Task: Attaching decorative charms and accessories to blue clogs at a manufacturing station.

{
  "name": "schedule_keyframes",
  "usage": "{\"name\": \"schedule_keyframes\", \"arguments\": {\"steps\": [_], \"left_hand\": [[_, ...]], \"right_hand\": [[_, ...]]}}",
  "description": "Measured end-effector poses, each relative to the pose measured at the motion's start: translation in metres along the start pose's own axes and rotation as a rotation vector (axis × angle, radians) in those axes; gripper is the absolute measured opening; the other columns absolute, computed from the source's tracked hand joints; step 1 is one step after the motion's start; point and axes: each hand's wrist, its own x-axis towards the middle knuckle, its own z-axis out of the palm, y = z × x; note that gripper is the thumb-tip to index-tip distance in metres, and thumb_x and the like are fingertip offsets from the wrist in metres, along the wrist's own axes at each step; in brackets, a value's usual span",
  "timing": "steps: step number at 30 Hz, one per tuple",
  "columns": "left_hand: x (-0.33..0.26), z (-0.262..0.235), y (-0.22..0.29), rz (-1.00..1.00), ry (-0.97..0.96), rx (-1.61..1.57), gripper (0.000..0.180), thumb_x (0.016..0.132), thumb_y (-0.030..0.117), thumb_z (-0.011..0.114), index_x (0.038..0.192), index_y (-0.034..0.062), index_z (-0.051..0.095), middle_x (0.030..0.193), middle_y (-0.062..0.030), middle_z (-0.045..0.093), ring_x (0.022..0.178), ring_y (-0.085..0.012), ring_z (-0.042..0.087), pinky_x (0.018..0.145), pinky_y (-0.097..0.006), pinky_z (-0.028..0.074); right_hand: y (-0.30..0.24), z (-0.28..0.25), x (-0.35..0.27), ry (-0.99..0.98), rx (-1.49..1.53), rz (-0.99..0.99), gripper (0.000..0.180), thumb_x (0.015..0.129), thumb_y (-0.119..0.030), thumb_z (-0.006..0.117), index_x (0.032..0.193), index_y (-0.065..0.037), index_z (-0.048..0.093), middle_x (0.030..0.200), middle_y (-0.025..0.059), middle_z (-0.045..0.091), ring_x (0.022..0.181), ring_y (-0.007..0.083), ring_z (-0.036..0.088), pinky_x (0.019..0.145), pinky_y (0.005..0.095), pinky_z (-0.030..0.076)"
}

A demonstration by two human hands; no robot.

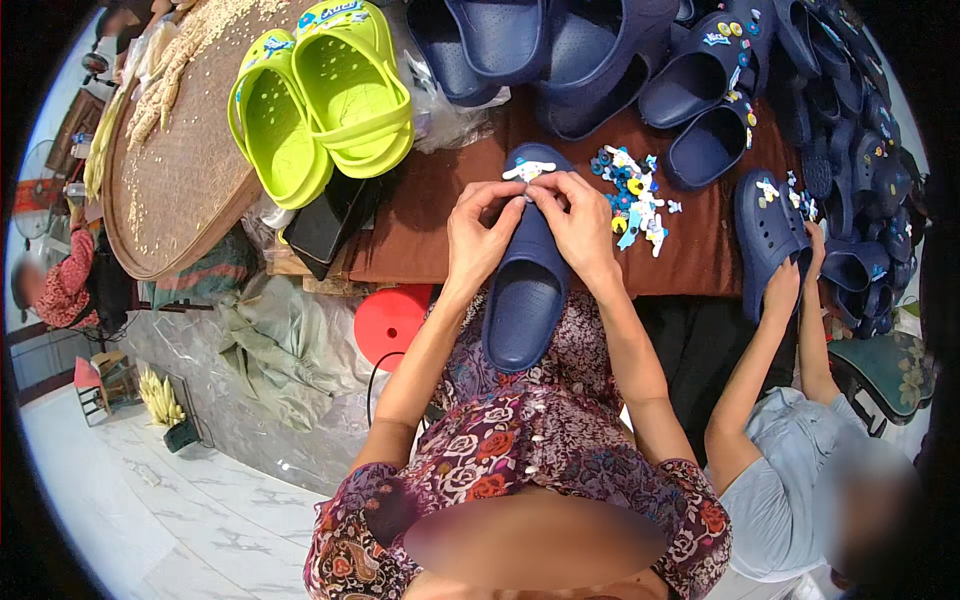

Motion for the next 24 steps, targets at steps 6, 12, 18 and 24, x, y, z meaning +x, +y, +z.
{"name": "schedule_keyframes", "arguments": {"steps": [6, 12, 18, 24], "left_hand": [[0.003, -0.001, 0.001, 0.023, -0.001, 0.119, 0.02, 0.087, 0.014, 0.078, 0.106, 0.0076, 0.077, 0.106, -0.0074, 0.068, 0.094, -0.0195, 0.066, 0.081, -0.032, 0.053], [0.007, -0.004, 0.0, 0.08, 0.012, 0.194, 0.02, 0.086, 0.014, 0.078, 0.105, 0.0084, 0.077, 0.101, -0.0083, 0.07, 0.093, -0.0237, 0.066, 0.082, -0.035, 0.052], [0.011, -0.007, -0.001, 0.206, -0.001, 0.285, 0.019, 0.088, 0.007, 0.074, 0.107, 0.0047, 0.076, 0.102, -0.0104, 0.073, 0.09, -0.0197, 0.069, 0.08, -0.031, 0.055], [0.016, -0.008, 0.001, 0.347, -0.042, 0.358, 0.02, 0.087, 0.006, 0.075, 0.107, 0.0049, 0.077, 0.101, -0.0115, 0.074, 0.092, -0.0254, 0.069, 0.082, -0.034, 0.055]], "right_hand": [[0.002, 0.004, -0.003, 0.04, -0.085, -0.028, 0.013, 0.091, -0.017, 0.072, 0.094, -0.004, 0.074, 0.086, 0.0114, 0.066, 0.077, 0.026, 0.067, 0.068, 0.0374, 0.052], [0.01, -0.002, 0.003, 0.1, -0.039, 0.004, 0.016, 0.09, -0.018, 0.074, 0.1, -0.006, 0.073, 0.094, 0.0116, 0.064, 0.087, 0.0285, 0.064, 0.078, 0.0385, 0.051], [0.029, 0.0, 0.012, 0.118, -0.098, -0.092, 0.031, 0.087, -0.025, 0.078, 0.112, -0.007, 0.071, 0.111, 0.0131, 0.06, 0.108, 0.0316, 0.058, 0.096, 0.0411, 0.045], [0.043, 0.006, 0.013, 0.118, -0.009, -0.084, 0.035, 0.085, -0.024, 0.08, 0.114, -0.007, 0.07, 0.114, 0.0133, 0.058, 0.111, 0.0308, 0.056, 0.099, 0.0412, 0.045]]}}
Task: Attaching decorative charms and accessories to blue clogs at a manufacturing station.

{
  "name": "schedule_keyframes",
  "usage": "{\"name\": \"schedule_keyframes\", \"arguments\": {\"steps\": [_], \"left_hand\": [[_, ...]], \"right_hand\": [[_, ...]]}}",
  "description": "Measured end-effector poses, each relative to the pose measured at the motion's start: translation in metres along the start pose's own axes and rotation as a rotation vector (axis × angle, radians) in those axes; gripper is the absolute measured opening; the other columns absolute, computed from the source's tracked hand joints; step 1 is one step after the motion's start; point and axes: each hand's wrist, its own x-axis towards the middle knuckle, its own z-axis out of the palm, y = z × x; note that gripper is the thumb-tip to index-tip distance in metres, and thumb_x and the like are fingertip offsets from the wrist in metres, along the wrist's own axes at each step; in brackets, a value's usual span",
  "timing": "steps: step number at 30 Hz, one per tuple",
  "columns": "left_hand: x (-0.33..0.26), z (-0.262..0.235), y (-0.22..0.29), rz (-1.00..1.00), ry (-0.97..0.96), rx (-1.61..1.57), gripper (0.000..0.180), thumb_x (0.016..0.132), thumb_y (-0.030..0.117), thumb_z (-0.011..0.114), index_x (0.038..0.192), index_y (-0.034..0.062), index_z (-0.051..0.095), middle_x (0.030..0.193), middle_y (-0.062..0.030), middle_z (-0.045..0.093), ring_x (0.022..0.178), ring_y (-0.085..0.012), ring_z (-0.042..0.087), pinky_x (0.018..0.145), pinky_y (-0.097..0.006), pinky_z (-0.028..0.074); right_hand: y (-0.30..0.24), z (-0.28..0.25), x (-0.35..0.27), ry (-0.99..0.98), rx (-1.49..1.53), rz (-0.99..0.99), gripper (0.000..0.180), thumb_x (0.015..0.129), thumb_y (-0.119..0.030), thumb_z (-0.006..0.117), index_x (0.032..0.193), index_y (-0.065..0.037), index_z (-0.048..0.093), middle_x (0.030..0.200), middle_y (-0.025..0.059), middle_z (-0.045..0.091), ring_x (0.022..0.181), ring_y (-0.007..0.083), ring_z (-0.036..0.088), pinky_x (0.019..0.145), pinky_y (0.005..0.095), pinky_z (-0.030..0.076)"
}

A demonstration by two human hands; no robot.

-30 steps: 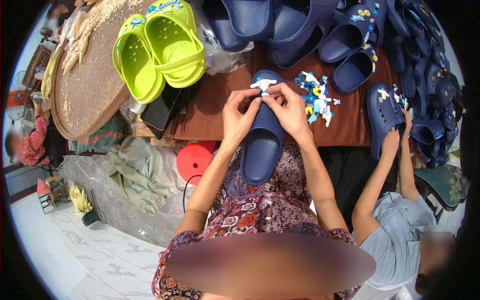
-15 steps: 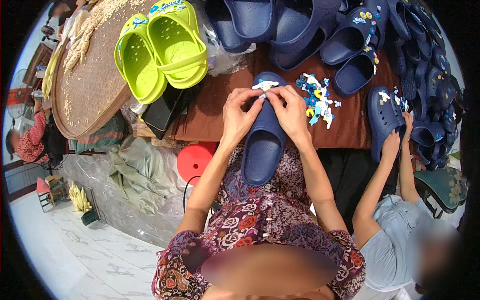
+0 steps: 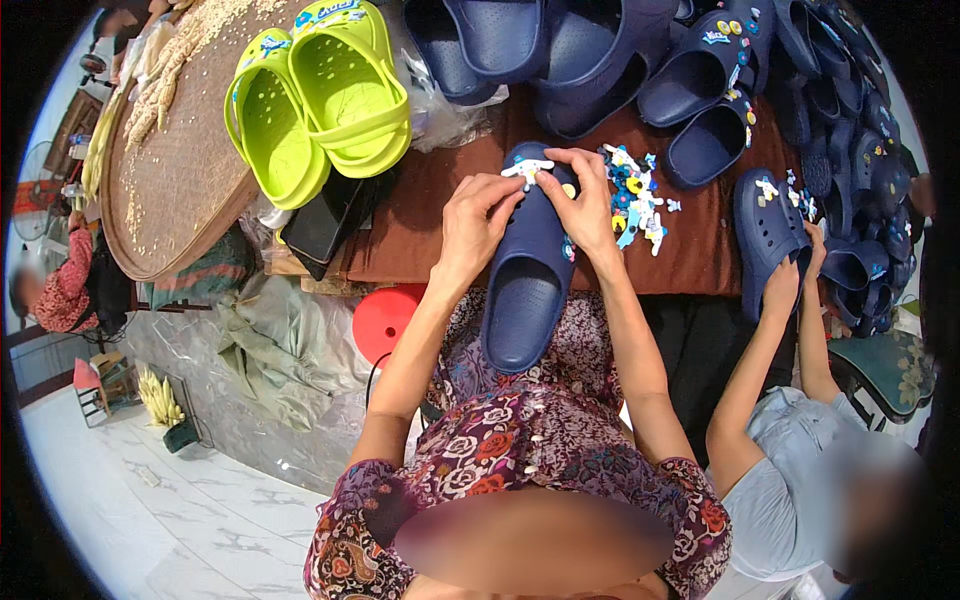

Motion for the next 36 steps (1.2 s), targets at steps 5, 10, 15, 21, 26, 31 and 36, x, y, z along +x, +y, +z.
{"name": "schedule_keyframes", "arguments": {"steps": [5, 10, 15, 21, 26, 31, 36], "left_hand": [[0.002, 0.0, -0.004, 0.05, -0.029, 0.035, 0.021, 0.086, 0.006, 0.075, 0.107, 0.0054, 0.077, 0.099, -0.0105, 0.073, 0.092, -0.0263, 0.068, 0.08, -0.035, 0.054], [0.004, 0.001, -0.006, 0.104, -0.04, 0.035, 0.02, 0.085, 0.005, 0.075, 0.105, 0.0051, 0.076, 0.097, -0.0112, 0.072, 0.088, -0.0298, 0.065, 0.079, -0.039, 0.053], [0.005, 0.002, -0.006, 0.073, -0.039, 0.041, 0.018, 0.086, 0.006, 0.075, 0.104, 0.0057, 0.077, 0.096, -0.0103, 0.073, 0.088, -0.026, 0.067, 0.078, -0.035, 0.053], [0.004, 0.001, -0.01, 0.065, -0.032, -0.003, 0.018, 0.085, 0.005, 0.075, 0.103, 0.0052, 0.076, 0.097, -0.0101, 0.073, 0.089, -0.0269, 0.067, 0.078, -0.036, 0.053], [0.008, -0.001, -0.01, 0.115, -0.069, -0.005, 0.019, 0.085, 0.003, 0.074, 0.103, 0.0041, 0.074, 0.098, -0.0103, 0.072, 0.088, -0.0299, 0.065, 0.08, -0.039, 0.052], [0.011, -0.003, -0.01, 0.158, -0.128, 0.027, 0.021, 0.086, 0.001, 0.071, 0.107, 0.0026, 0.071, 0.102, -0.0115, 0.07, 0.092, -0.0324, 0.063, 0.082, -0.041, 0.051], [0.009, -0.008, -0.005, 0.168, -0.174, 0.042, 0.021, 0.087, 0.0, 0.069, 0.108, 0.0013, 0.071, 0.107, -0.0116, 0.07, 0.096, -0.0325, 0.062, 0.085, -0.041, 0.051]], "right_hand": [[0.001, 0.001, 0.001, -0.008, 0.027, 0.003, 0.036, 0.084, -0.023, 0.082, 0.115, -0.007, 0.07, 0.114, 0.0131, 0.058, 0.112, 0.0307, 0.056, 0.099, 0.0411, 0.046], [0.002, 0.001, 0.002, -0.024, 0.009, -0.017, 0.038, 0.084, -0.025, 0.082, 0.117, -0.009, 0.07, 0.115, 0.0138, 0.058, 0.113, 0.0315, 0.056, 0.1, 0.0423, 0.045], [0.008, 0.002, 0.001, -0.051, -0.027, -0.027, 0.037, 0.086, -0.028, 0.079, 0.119, -0.013, 0.072, 0.116, 0.0147, 0.057, 0.115, 0.0327, 0.054, 0.102, 0.0437, 0.043], [0.007, 0.004, 0.0, -0.055, -0.028, -0.022, 0.033, 0.088, -0.028, 0.077, 0.118, -0.014, 0.074, 0.117, 0.0142, 0.056, 0.115, 0.0317, 0.052, 0.102, 0.0427, 0.042], [0.006, 0.003, 0.0, -0.053, -0.027, -0.017, 0.031, 0.088, -0.027, 0.076, 0.117, -0.015, 0.074, 0.116, 0.0136, 0.056, 0.114, 0.0315, 0.052, 0.101, 0.0425, 0.042], [0.005, 0.004, 0.001, -0.041, -0.018, -0.017, 0.03, 0.088, -0.026, 0.077, 0.115, -0.015, 0.074, 0.115, 0.0131, 0.057, 0.114, 0.0314, 0.053, 0.101, 0.0427, 0.042], [0.007, 0.004, -0.001, -0.037, -0.026, -0.02, 0.029, 0.088, -0.026, 0.077, 0.114, -0.015, 0.074, 0.115, 0.0124, 0.058, 0.113, 0.0308, 0.053, 0.1, 0.0424, 0.042]]}}
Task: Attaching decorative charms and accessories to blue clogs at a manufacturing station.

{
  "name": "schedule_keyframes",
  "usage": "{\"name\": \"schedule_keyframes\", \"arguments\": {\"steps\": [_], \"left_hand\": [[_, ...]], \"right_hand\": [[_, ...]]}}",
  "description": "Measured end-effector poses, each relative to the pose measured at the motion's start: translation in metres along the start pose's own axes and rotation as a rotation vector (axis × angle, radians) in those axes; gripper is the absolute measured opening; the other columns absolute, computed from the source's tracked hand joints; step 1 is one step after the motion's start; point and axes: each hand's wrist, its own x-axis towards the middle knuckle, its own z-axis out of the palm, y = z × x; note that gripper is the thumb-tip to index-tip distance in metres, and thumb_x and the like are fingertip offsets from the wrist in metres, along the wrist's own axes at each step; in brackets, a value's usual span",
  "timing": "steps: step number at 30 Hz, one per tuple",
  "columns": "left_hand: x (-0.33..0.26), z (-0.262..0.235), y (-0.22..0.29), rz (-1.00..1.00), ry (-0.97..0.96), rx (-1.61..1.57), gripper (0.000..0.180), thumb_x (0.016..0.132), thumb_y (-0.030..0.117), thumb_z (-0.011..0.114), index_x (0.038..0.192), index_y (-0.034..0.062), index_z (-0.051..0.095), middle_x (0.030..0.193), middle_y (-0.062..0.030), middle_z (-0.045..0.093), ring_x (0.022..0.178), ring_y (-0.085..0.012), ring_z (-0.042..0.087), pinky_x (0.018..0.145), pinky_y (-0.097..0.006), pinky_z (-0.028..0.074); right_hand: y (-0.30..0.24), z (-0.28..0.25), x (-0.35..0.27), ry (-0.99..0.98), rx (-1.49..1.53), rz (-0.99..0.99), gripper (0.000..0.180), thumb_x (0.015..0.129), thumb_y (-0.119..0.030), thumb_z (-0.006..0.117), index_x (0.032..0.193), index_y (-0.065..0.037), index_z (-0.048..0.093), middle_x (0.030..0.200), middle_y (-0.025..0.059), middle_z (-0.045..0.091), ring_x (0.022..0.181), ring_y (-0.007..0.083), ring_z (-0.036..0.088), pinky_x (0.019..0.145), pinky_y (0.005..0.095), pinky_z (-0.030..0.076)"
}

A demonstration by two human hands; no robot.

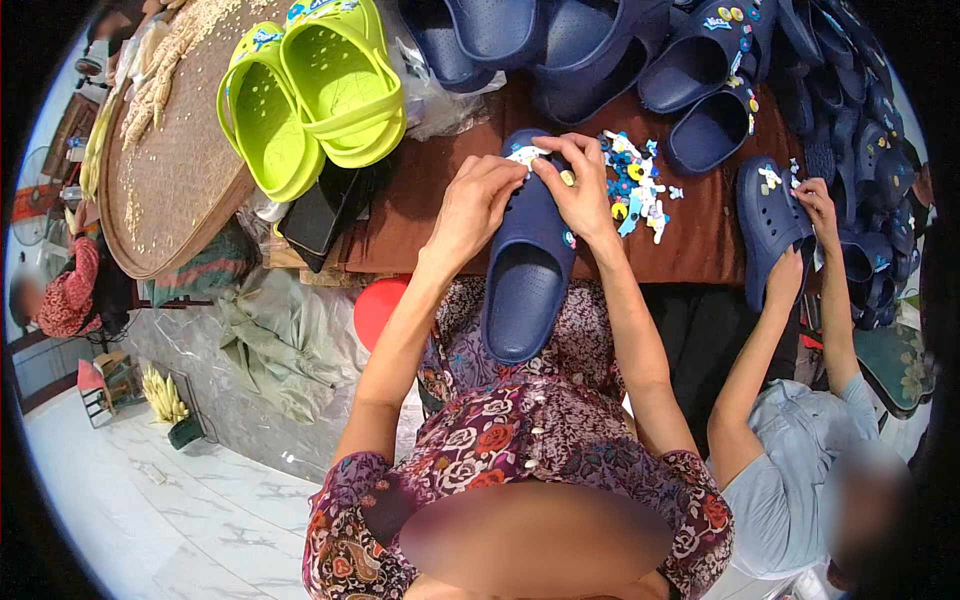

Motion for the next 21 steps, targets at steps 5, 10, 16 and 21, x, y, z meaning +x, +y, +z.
{"name": "schedule_keyframes", "arguments": {"steps": [5, 10, 16, 21], "left_hand": [[-0.006, -0.001, 0.0, 0.004, -0.015, -0.005, 0.024, 0.088, 0.0, 0.068, 0.112, 0.0012, 0.071, 0.112, -0.0111, 0.069, 0.101, -0.032, 0.061, 0.09, -0.04, 0.051], [-0.013, 0.002, -0.001, -0.07, 0.041, -0.055, 0.028, 0.09, 0.001, 0.068, 0.116, 0.0045, 0.073, 0.114, -0.0106, 0.07, 0.103, -0.0307, 0.062, 0.091, -0.039, 0.051], [-0.02, 0.008, -0.001, -0.198, 0.142, -0.151, 0.024, 0.093, 0.003, 0.067, 0.115, 0.0048, 0.076, 0.115, -0.0129, 0.073, 0.106, -0.0264, 0.067, 0.094, -0.036, 0.052], [-0.021, 0.01, 0.001, -0.225, 0.173, -0.156, 0.023, 0.093, 0.004, 0.067, 0.114, 0.0047, 0.076, 0.114, -0.0127, 0.073, 0.106, -0.0254, 0.068, 0.095, -0.036, 0.052]], "right_hand": [[-0.003, 0.0, 0.0, 0.012, 0.004, 0.003, 0.029, 0.087, -0.025, 0.078, 0.113, -0.014, 0.075, 0.114, 0.0119, 0.059, 0.113, 0.0305, 0.054, 0.099, 0.042, 0.043], [0.0, 0.002, 0.0, 0.016, 0.019, 0.002, 0.029, 0.086, -0.025, 0.078, 0.113, -0.014, 0.074, 0.115, 0.0125, 0.059, 0.113, 0.031, 0.054, 0.1, 0.0424, 0.044], [-0.002, -0.001, 0.0, 0.004, 0.062, 0.031, 0.034, 0.084, -0.027, 0.081, 0.114, -0.012, 0.074, 0.116, 0.0129, 0.058, 0.114, 0.0317, 0.055, 0.101, 0.0426, 0.044], [-0.006, -0.005, 0.0, -0.021, 0.022, 0.008, 0.038, 0.083, -0.022, 0.083, 0.117, -0.01, 0.072, 0.118, 0.013, 0.057, 0.116, 0.03, 0.055, 0.103, 0.0407, 0.044]]}}
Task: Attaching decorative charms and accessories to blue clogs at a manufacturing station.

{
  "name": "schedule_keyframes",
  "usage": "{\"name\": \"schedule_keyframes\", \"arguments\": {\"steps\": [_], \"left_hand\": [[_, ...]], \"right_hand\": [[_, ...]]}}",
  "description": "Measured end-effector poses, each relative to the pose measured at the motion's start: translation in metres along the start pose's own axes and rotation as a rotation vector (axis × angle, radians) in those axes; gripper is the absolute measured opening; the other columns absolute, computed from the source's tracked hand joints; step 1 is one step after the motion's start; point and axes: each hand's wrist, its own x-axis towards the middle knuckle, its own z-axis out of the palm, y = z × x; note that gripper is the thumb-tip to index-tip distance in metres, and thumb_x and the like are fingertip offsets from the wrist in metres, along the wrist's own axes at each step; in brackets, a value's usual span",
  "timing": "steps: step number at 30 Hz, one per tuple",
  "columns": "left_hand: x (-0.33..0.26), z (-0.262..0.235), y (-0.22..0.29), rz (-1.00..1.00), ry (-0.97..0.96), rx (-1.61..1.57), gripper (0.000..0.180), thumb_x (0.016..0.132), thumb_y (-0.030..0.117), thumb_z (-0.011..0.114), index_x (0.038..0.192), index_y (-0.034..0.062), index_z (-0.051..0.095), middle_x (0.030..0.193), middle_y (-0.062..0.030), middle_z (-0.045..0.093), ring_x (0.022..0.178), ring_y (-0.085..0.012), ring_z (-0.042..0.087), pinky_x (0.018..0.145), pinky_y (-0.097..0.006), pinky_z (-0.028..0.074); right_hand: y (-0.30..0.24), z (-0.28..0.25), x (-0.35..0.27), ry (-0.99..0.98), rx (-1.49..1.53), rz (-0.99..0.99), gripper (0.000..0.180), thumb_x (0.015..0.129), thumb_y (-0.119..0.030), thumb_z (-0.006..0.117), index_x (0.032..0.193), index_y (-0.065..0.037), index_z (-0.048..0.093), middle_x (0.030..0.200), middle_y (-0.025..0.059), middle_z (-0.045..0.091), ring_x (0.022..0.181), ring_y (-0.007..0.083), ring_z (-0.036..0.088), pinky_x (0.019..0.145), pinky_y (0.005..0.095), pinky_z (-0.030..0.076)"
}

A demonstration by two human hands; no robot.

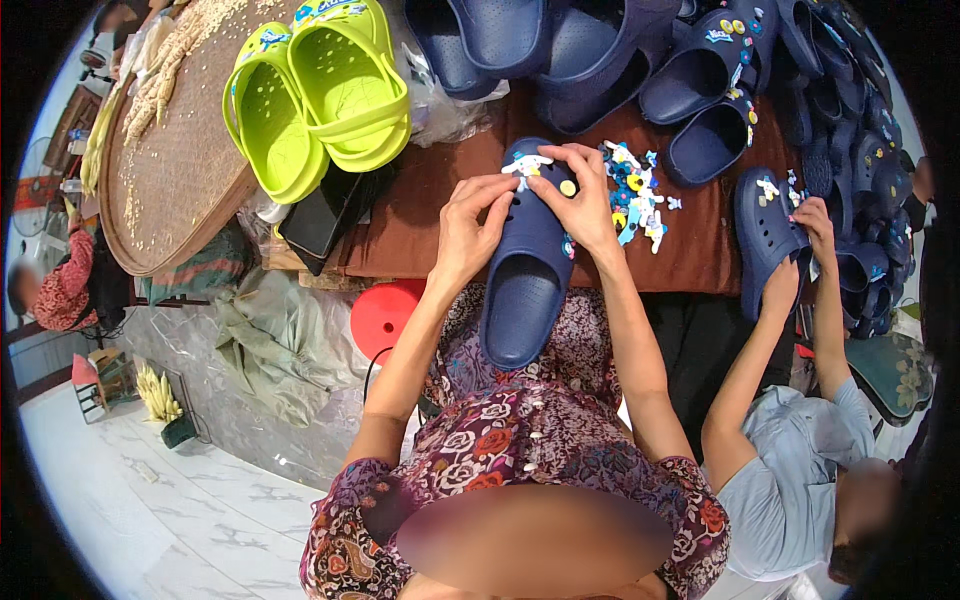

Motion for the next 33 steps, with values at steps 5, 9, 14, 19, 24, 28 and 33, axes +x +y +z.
{"name": "schedule_keyframes", "arguments": {"steps": [5, 9, 14, 19, 24, 28, 33], "left_hand": [[0.001, 0.0, -0.001, 0.001, -0.033, 0.009, 0.022, 0.094, 0.004, 0.066, 0.114, 0.0021, 0.075, 0.115, -0.0135, 0.073, 0.109, -0.0243, 0.068, 0.096, -0.034, 0.051], [-0.01, 0.001, 0.004, -0.077, 0.034, -0.093, 0.023, 0.094, 0.005, 0.066, 0.115, 0.0033, 0.075, 0.114, -0.0149, 0.073, 0.107, -0.0263, 0.069, 0.095, -0.035, 0.053], [-0.031, -0.001, 0.012, -0.183, 0.065, -0.156, 0.027, 0.096, 0.006, 0.065, 0.121, 0.0014, 0.071, 0.119, -0.0148, 0.07, 0.111, -0.024, 0.067, 0.097, -0.034, 0.051], [-0.04, -0.002, 0.013, -0.139, 0.044, -0.129, 0.027, 0.098, 0.007, 0.062, 0.123, 0.001, 0.07, 0.121, -0.0156, 0.069, 0.116, -0.0257, 0.065, 0.102, -0.035, 0.047], [-0.04, -0.003, 0.013, -0.168, 0.047, -0.141, 0.026, 0.099, 0.008, 0.061, 0.122, 0.0006, 0.07, 0.122, -0.0162, 0.069, 0.117, -0.0264, 0.065, 0.103, -0.036, 0.047], [-0.04, -0.002, 0.011, -0.175, 0.054, -0.121, 0.025, 0.1, 0.008, 0.06, 0.122, 0.0005, 0.07, 0.121, -0.0163, 0.07, 0.116, -0.0265, 0.065, 0.102, -0.036, 0.048], [-0.04, -0.002, 0.01, -0.175, 0.057, -0.12, 0.025, 0.1, 0.009, 0.06, 0.121, 0.0008, 0.07, 0.12, -0.0162, 0.07, 0.115, -0.0266, 0.066, 0.101, -0.035, 0.049]], "right_hand": [[0.005, 0.004, -0.001, 0.045, 0.016, 0.014, 0.039, 0.081, -0.026, 0.083, 0.116, -0.012, 0.072, 0.118, 0.0137, 0.057, 0.116, 0.0324, 0.055, 0.102, 0.0434, 0.044], [0.006, 0.006, -0.002, 0.04, -0.021, 0.01, 0.036, 0.083, -0.026, 0.081, 0.115, -0.013, 0.072, 0.119, 0.0143, 0.057, 0.117, 0.0338, 0.054, 0.101, 0.0434, 0.045], [0.003, 0.0, -0.003, 0.063, -0.013, -0.017, 0.034, 0.085, -0.024, 0.079, 0.117, -0.012, 0.072, 0.117, 0.0139, 0.059, 0.114, 0.0329, 0.056, 0.099, 0.0423, 0.046], [0.007, -0.03, -0.005, 0.154, 0.106, 0.148, 0.021, 0.094, -0.01, 0.067, 0.114, -0.007, 0.072, 0.105, 0.011, 0.065, 0.091, 0.0225, 0.066, 0.082, 0.0322, 0.052], [0.023, -0.061, -0.023, 0.101, -0.253, 0.177, 0.018, 0.092, -0.012, 0.067, 0.108, -0.008, 0.073, 0.098, 0.0145, 0.067, 0.096, 0.0314, 0.065, 0.085, 0.0402, 0.05], [0.028, -0.06, -0.036, 0.072, -0.459, 0.137, 0.018, 0.089, -0.016, 0.07, 0.106, -0.008, 0.073, 0.098, 0.0146, 0.066, 0.097, 0.0338, 0.063, 0.085, 0.0436, 0.048], [0.028, -0.058, -0.039, 0.09, -0.555, 0.074, 0.017, 0.086, -0.015, 0.075, 0.101, -0.009, 0.071, 0.094, 0.0129, 0.062, 0.091, 0.0328, 0.062, 0.078, 0.0449, 0.046]]}}
